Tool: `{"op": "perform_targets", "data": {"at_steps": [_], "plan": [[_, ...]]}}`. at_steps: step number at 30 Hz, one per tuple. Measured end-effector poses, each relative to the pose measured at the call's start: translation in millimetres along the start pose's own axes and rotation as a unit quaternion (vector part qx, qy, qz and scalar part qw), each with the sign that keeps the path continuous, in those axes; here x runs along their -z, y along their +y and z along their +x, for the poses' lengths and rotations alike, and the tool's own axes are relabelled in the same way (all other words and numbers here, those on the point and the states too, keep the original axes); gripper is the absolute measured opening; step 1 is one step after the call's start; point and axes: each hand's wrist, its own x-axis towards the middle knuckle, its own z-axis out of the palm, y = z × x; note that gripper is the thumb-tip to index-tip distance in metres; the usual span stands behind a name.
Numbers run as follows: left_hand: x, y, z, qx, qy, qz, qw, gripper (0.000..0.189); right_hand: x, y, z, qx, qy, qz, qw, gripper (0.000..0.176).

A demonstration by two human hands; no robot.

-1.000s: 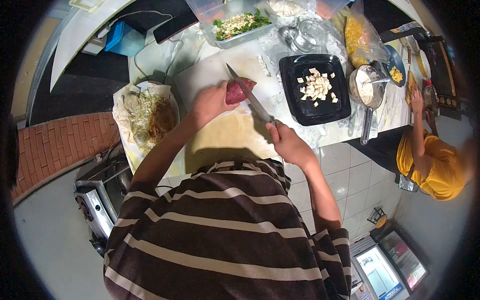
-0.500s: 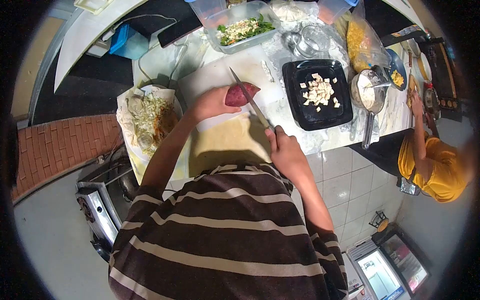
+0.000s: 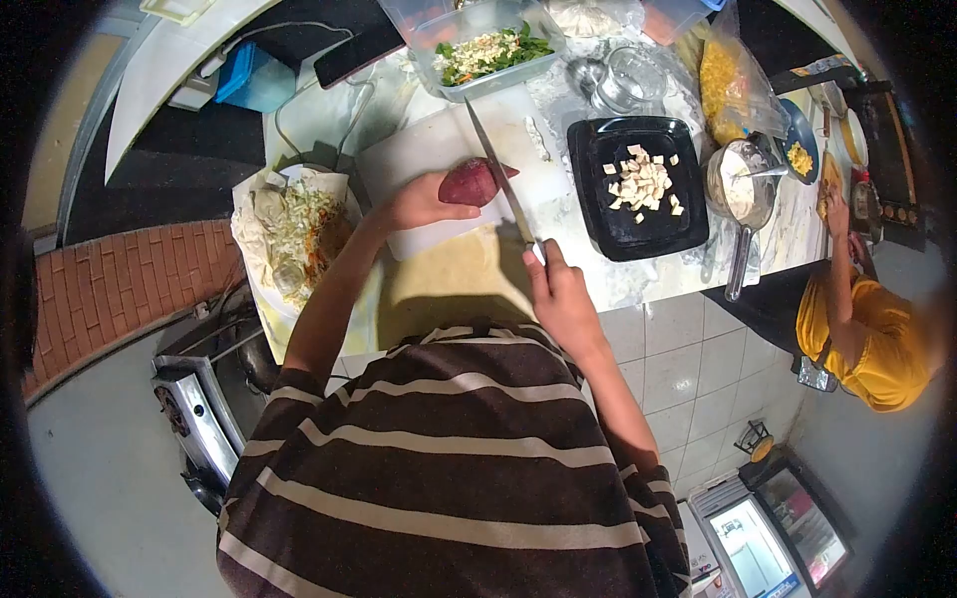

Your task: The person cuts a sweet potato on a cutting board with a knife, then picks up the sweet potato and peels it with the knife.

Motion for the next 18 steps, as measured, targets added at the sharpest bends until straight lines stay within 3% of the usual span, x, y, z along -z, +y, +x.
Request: {"op": "perform_targets", "data": {"at_steps": [1,7,18], "plan": [[0.7,0.9,-1.5,0.022,-0.042,-0.063,0.997,0.047,-5.7,1.3,1.5,0.004,0.003,-0.002,1.000,0.029],[-7.5,-8.4,-9.8,0.108,-0.059,-0.057,0.991,0.039,-27.1,15.9,2.8,0.074,0.028,-0.072,0.994,0.023],[-11.6,1.6,-13.0,0.089,-0.031,-0.049,0.994,0.043,-24.8,11.9,0.2,0.055,0.016,-0.067,0.996,0.024]]}}
